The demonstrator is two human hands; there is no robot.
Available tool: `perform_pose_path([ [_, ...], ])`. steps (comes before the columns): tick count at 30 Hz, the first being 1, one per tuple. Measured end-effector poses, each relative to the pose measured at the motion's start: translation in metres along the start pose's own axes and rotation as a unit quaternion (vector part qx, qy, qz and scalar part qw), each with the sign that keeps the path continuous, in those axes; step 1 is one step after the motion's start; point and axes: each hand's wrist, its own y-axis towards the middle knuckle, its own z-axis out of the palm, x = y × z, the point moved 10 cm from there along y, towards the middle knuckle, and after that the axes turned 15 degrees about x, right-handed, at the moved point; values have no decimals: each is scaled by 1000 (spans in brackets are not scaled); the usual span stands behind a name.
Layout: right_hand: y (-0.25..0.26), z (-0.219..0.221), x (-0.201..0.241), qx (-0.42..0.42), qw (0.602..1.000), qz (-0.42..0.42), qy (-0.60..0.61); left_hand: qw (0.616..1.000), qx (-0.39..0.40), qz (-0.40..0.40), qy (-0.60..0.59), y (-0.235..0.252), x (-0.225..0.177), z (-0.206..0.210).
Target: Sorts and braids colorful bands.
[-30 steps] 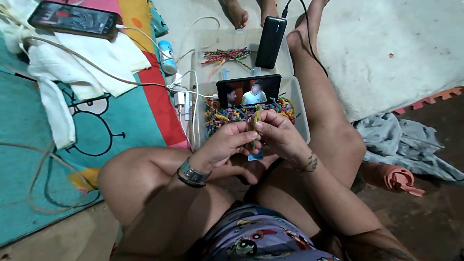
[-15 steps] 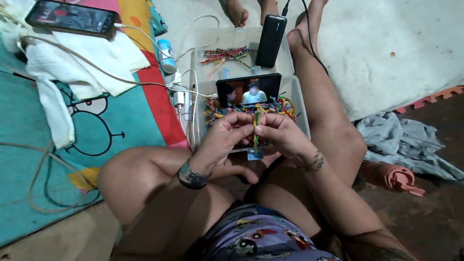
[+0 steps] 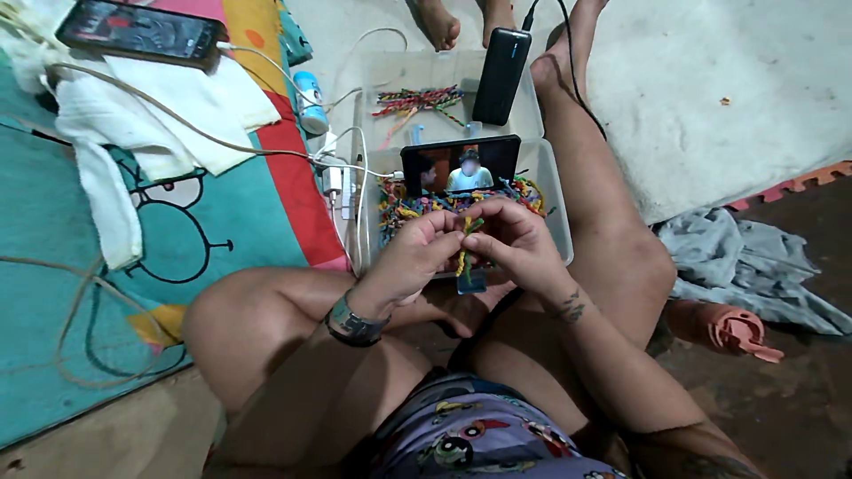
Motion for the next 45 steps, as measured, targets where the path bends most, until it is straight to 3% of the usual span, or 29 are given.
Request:
perform_pose_path([
  [5, 0, -3, 8, 14, 997, -54, -44, 996, 79, -19, -26, 1, 6, 14],
  [9, -1, -4, 10, 19, 995, -73, -65, 996, 72, -27, -45, 1, 10, 10],
  [12, -1, -5, 12, 18, 994, -81, -75, 993, 30, 37, 104, 1, -4, 3],
  [13, -1, -5, 10, 16, 996, -67, -62, 972, -1, 79, 223, -2, -15, 4],
  [15, -2, -6, -4, 0, 1000, 0, 9, 859, -77, 171, 477, -12, -38, 18],
  [16, -3, -5, -15, -9, 997, 42, 62, 795, -104, 209, 559, -16, -43, 27],
  [17, -4, -4, -22, -16, 992, 74, 103, 755, -121, 229, 602, -18, -44, 33],
  [18, -4, -4, -25, -21, 989, 91, 115, 745, -134, 230, 611, -18, -44, 33],
  [19, -4, -5, -24, -27, 991, 90, 100, 763, -138, 212, 595, -17, -43, 29],
  [22, -4, -8, -8, -35, 999, 12, -4, 861, -113, 142, 474, -11, -37, 10],
  [25, -4, -5, 10, -3, 991, -76, -107, 923, -59, 96, 369, -8, -30, 0],
  [28, -5, 0, 28, 38, 966, -153, -208, 965, 10, 58, 257, -4, -18, -3],
  [31, -7, 2, 34, 58, 950, -182, -246, 980, 51, 34, 191, -2, -10, -2],
  [33, -5, 3, 27, 67, 954, -144, -253, 948, 14, 66, 311, -5, -19, -1],
  [36, -1, 0, 5, 41, 971, -10, -234, 772, -99, 179, 602, -15, -41, 23],
  [37, -1, -2, -1, 28, 979, 31, -201, 738, -120, 201, 633, -16, -42, 29],
  [38, -1, -5, -6, 15, 986, 58, -157, 736, -136, 209, 630, -16, -42, 28],
  [39, -1, -6, -10, 4, 992, 69, -102, 766, -142, 202, 594, -16, -42, 23],
  [40, -2, -7, -13, 1, 997, 68, -40, 822, -133, 182, 524, -14, -40, 15],
  [42, -2, -4, -16, 14, 996, 39, 75, 948, -75, 121, 284, -7, -23, 0],
  [43, -2, -1, -15, 27, 994, 25, 101, 986, -45, 82, 140, -3, -9, -2],
  [45, 0, 2, -13, 48, 995, 8, 91, 997, -5, 10, -79, 2, 16, 1],
])
